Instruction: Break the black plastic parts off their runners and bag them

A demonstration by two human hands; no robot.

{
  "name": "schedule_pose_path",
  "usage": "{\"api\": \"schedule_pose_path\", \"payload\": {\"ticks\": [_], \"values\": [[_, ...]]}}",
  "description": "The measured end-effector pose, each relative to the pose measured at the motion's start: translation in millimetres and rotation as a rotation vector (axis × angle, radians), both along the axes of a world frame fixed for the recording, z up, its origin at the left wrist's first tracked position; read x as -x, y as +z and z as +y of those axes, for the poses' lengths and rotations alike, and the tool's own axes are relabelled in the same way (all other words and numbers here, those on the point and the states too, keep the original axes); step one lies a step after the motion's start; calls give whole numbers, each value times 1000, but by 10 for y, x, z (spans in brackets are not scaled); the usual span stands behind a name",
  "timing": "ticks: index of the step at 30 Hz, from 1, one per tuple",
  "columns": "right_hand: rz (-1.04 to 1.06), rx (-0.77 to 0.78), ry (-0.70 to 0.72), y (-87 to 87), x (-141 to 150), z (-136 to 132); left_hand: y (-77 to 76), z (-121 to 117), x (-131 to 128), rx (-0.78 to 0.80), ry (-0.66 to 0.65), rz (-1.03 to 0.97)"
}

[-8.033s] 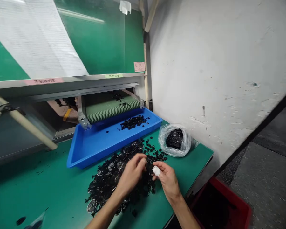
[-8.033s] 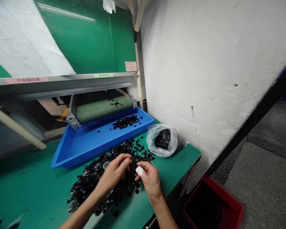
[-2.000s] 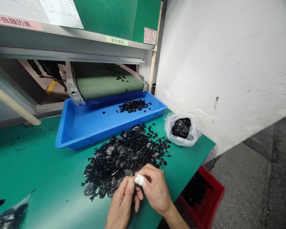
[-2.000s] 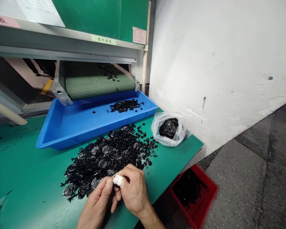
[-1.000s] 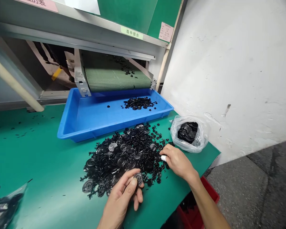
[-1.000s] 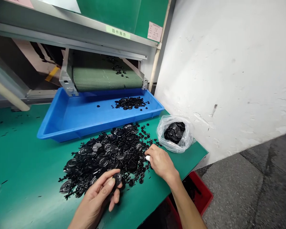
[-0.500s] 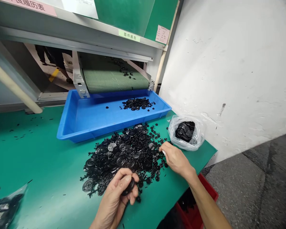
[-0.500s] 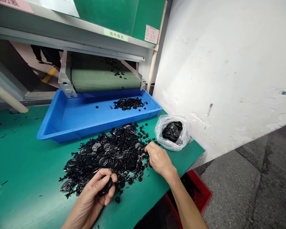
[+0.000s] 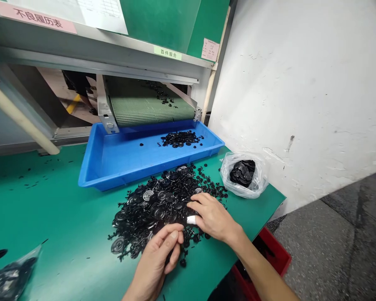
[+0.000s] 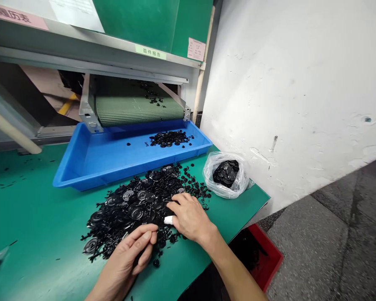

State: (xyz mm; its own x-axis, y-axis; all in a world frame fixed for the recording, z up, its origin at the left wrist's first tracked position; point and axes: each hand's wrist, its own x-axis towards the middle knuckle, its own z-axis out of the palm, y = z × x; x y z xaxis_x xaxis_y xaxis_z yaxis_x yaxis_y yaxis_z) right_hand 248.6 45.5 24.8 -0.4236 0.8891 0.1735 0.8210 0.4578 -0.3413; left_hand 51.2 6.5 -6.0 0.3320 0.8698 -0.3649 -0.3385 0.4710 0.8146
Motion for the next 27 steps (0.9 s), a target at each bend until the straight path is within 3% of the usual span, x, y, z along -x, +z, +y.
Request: {"api": "schedule_pose_path", "payload": {"ticks": [5, 9, 19, 23, 27], "values": [[157, -68, -20, -208, -131, 266, -2, -68, -43, -132, -161, 355], [325, -98, -69, -284, -335, 520, 32, -98, -66, -190, -180, 477], [489, -98, -174, -199, -516, 624, -20, -69, -58, -177, -223, 444], [565, -82, -198, -169, -483, 545, 29, -68, -76, -171, -179, 371], [678, -59, -212, -271, -381, 462, 90, -59, -93, -158, -101, 261]]}}
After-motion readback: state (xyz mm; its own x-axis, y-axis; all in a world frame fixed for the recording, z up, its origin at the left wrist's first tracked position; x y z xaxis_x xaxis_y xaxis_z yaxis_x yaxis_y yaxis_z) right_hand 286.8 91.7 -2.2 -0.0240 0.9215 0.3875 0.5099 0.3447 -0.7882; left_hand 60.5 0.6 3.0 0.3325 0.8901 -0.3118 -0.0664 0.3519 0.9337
